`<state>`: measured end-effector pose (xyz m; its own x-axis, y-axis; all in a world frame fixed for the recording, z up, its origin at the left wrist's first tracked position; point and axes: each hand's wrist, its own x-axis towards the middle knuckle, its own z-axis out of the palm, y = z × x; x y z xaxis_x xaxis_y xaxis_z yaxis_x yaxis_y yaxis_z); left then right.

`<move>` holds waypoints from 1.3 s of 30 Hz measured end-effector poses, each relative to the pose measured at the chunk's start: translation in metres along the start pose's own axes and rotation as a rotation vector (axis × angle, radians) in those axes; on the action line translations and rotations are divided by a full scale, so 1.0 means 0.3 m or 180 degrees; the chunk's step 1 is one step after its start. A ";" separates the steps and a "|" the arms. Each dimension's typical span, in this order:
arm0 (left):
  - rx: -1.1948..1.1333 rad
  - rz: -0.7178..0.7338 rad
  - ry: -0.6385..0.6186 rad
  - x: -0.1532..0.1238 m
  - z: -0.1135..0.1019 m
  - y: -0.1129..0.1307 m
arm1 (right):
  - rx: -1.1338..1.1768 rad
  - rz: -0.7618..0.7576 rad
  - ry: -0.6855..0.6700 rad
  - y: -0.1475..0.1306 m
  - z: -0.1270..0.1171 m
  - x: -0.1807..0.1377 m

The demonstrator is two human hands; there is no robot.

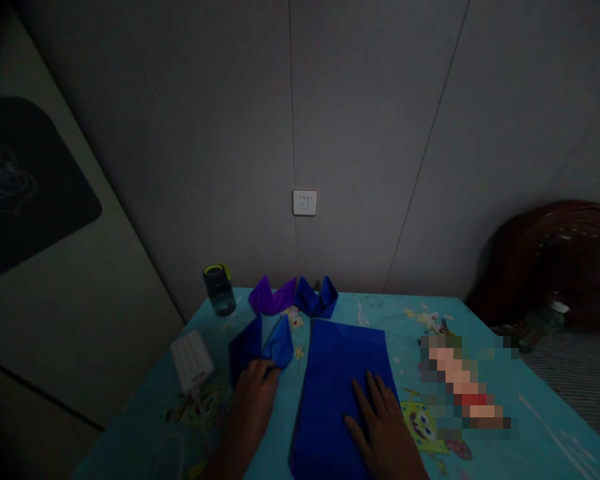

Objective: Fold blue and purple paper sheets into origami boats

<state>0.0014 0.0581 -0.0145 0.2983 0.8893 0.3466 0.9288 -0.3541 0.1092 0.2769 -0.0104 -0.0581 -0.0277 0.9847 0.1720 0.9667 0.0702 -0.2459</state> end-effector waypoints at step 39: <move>-0.2848 -0.0730 0.0309 0.048 -0.031 0.142 | 0.0970 0.0306 0.0091 -0.290 -0.119 0.211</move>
<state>0.0432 0.0532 0.0036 0.0710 0.9514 0.2996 0.4353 -0.2998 0.8489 0.2002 0.0401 0.0081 0.0713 0.9846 0.1598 0.8437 0.0259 -0.5361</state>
